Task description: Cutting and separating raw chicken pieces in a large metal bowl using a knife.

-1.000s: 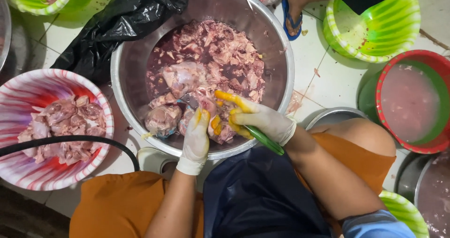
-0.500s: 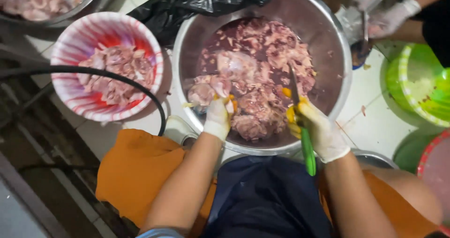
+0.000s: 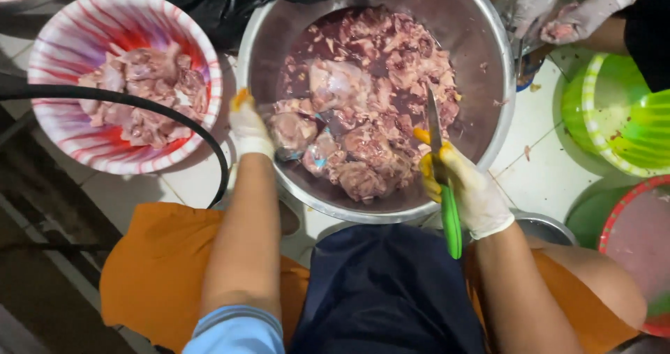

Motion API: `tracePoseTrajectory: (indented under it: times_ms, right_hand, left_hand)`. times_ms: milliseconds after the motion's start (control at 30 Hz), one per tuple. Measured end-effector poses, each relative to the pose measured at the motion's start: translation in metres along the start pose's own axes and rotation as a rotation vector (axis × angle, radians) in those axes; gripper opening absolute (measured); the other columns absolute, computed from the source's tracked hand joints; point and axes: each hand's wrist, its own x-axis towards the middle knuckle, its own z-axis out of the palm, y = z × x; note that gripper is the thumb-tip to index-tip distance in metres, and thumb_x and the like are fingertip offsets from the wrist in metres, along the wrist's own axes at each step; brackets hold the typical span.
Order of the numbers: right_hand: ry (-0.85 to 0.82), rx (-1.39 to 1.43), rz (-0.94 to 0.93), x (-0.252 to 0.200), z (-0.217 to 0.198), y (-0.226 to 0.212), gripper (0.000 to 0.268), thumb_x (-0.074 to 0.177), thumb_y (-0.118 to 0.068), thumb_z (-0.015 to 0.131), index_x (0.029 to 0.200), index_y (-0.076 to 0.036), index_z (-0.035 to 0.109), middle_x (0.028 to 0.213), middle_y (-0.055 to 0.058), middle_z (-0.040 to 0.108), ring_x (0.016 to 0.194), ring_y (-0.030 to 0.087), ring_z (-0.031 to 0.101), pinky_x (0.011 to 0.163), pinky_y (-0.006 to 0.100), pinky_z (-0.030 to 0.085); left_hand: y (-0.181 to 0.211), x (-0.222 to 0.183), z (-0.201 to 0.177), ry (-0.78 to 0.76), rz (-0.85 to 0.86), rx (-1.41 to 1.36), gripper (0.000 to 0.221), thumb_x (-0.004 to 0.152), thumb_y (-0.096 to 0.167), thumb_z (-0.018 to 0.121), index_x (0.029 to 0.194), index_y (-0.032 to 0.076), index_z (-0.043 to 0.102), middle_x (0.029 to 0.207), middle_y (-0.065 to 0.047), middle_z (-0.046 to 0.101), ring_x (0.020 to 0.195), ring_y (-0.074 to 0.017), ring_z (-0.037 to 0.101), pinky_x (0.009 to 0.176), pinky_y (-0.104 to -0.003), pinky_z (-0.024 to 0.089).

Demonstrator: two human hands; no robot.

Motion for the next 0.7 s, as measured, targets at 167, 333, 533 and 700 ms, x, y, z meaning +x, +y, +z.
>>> tracePoseTrajectory:
  times_ms: [167, 333, 533, 700]
  right_hand:
    - [0.039, 0.013, 0.017, -0.002, 0.004, 0.000, 0.047, 0.098, -0.033, 0.051, 0.137, -0.007, 0.047, 0.088, 0.014, 0.056, 0.056, 0.017, 0.048, 0.042, 0.026, 0.039]
    - [0.052, 0.039, -0.009, -0.002, 0.003, 0.004, 0.045, 0.098, -0.029, 0.051, 0.135, -0.004, 0.047, 0.085, 0.017, 0.055, 0.055, 0.019, 0.046, 0.041, 0.027, 0.039]
    - [0.007, 0.000, -0.015, -0.006, 0.013, -0.005, 0.042, 0.099, -0.030, 0.051, 0.131, -0.002, 0.049, 0.081, 0.011, 0.053, 0.057, 0.014, 0.046, 0.043, 0.023, 0.039]
    - [-0.031, -0.033, -0.013, -0.005, 0.008, 0.000, 0.042, 0.102, -0.029, 0.046, 0.133, -0.003, 0.050, 0.077, 0.008, 0.051, 0.057, 0.011, 0.045, 0.043, 0.020, 0.039]
  left_hand:
    - [-0.014, -0.097, 0.020, 0.039, 0.560, 1.063, 0.014, 0.087, 0.036, 0.066, 0.100, 0.029, 0.066, 0.105, -0.001, 0.060, 0.104, -0.0299, 0.058, 0.087, -0.049, 0.045]
    - [-0.031, -0.152, 0.040, -0.461, 0.640, 1.329, 0.025, 0.078, 0.033, 0.071, 0.101, 0.027, 0.064, 0.108, 0.000, 0.060, 0.107, -0.0287, 0.056, 0.089, -0.046, 0.048]
    - [-0.069, -0.163, 0.048, -0.824, 0.504, 1.601, 0.042, 0.082, 0.023, 0.068, 0.122, 0.014, 0.060, 0.128, -0.019, 0.055, 0.119, -0.0437, 0.053, 0.084, -0.053, 0.056]
    - [-0.087, -0.177, 0.053, -0.547, 0.593, 1.609, 0.061, 0.082, 0.045, 0.070, 0.117, -0.003, 0.057, 0.102, -0.026, 0.058, 0.076, -0.0399, 0.069, 0.060, -0.052, 0.059]
